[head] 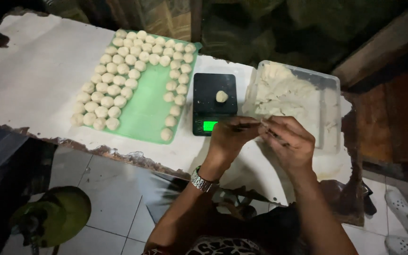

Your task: Portioning dough using a digital scale and rolling it into small balls before placing them on a tray.

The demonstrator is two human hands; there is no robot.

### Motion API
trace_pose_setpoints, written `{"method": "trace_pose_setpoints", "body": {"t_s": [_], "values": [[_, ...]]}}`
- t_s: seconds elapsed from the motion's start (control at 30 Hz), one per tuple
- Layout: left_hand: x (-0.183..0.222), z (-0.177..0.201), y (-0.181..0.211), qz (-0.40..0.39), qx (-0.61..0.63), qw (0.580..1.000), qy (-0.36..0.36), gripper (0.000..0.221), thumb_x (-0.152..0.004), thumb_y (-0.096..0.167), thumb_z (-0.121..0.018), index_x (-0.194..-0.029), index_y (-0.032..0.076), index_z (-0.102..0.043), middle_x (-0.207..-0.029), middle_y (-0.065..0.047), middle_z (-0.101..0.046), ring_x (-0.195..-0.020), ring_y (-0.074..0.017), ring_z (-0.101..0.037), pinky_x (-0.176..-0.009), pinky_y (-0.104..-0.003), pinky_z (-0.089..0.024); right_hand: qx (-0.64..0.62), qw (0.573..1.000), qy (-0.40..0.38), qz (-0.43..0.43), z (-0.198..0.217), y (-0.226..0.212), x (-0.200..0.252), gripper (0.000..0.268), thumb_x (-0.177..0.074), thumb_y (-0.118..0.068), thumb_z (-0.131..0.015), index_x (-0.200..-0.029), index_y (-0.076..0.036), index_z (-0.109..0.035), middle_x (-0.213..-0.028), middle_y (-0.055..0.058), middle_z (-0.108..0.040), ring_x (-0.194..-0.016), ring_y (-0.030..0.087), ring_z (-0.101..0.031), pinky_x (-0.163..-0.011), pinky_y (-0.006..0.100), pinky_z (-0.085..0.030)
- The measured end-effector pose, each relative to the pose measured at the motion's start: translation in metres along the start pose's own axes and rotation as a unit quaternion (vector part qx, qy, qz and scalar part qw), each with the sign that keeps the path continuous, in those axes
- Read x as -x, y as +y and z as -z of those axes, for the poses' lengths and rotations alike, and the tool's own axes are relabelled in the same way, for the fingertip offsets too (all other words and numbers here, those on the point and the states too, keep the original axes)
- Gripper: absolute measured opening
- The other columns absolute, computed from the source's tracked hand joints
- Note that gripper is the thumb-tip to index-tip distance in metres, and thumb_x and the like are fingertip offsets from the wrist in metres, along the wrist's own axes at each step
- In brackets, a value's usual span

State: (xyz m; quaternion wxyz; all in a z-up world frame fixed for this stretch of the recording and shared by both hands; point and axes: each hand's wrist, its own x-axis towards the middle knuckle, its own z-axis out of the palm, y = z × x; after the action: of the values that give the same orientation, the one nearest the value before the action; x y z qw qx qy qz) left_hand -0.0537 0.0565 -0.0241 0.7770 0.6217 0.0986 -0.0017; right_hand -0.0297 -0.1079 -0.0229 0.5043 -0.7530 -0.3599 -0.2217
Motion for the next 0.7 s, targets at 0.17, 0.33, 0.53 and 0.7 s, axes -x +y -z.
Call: {"method": "trace_pose_setpoints", "body": {"t_s": [0.17,0.33,0.53,0.7], "values": [[0.013,0.037,-0.008,0.045,0.105,0.993,-0.042,0.032,-0.068,0.013,-0.093,-0.088,-0.005,-0.076,-0.072,-0.013,-0.065,-0.059,-0.0127,-0.055,-0.055,-0.024,-0.047,-0.063,0.995,-0.074,-0.033,-0.01,-0.033,-0.012,0.017,-0.084,0.0,-0.082,-0.101,0.002,-0.08,-0.092,0.017,-0.078,-0.076,0.025,-0.075,-0.068,0.037,-0.059],[0.029,0.066,0.005,0.027,0.127,0.986,-0.102,0.04,-0.069,0.013,-0.091,-0.101,-0.007,-0.076,-0.085,-0.018,-0.072,-0.069,-0.0151,-0.059,-0.063,-0.028,-0.052,-0.13,0.976,-0.131,-0.112,-0.013,-0.011,-0.004,0.01,-0.085,0.001,-0.079,-0.094,0.003,-0.08,-0.087,0.018,-0.078,-0.075,0.024,-0.072,-0.068,0.043,-0.059],[0.041,0.088,-0.026,-0.082,0.088,0.991,-0.06,0.03,-0.083,0.009,-0.087,-0.108,-0.005,-0.077,-0.084,-0.017,-0.073,-0.072,-0.015,-0.063,-0.063,-0.03,-0.055,-0.088,0.961,-0.12,-0.233,-0.036,-0.013,-0.051,0.013,-0.102,-0.001,-0.065,-0.108,0.005,-0.076,-0.091,0.018,-0.072,-0.077,0.021,-0.062,-0.067,0.038,-0.056],[0.058,0.084,-0.056,-0.11,0.095,0.989,-0.016,0.012,-0.091,0.006,-0.081,-0.101,0.0,-0.08,-0.079,-0.01,-0.072,-0.074,-0.0115,-0.06,-0.065,-0.028,-0.053,0.006,0.973,-0.11,-0.202,-0.062,0.044,-0.073,0.013,-0.094,0.006,-0.074,-0.104,0.001,-0.079,-0.098,0.023,-0.074,-0.082,0.025,-0.069,-0.067,0.044,-0.055]]}}
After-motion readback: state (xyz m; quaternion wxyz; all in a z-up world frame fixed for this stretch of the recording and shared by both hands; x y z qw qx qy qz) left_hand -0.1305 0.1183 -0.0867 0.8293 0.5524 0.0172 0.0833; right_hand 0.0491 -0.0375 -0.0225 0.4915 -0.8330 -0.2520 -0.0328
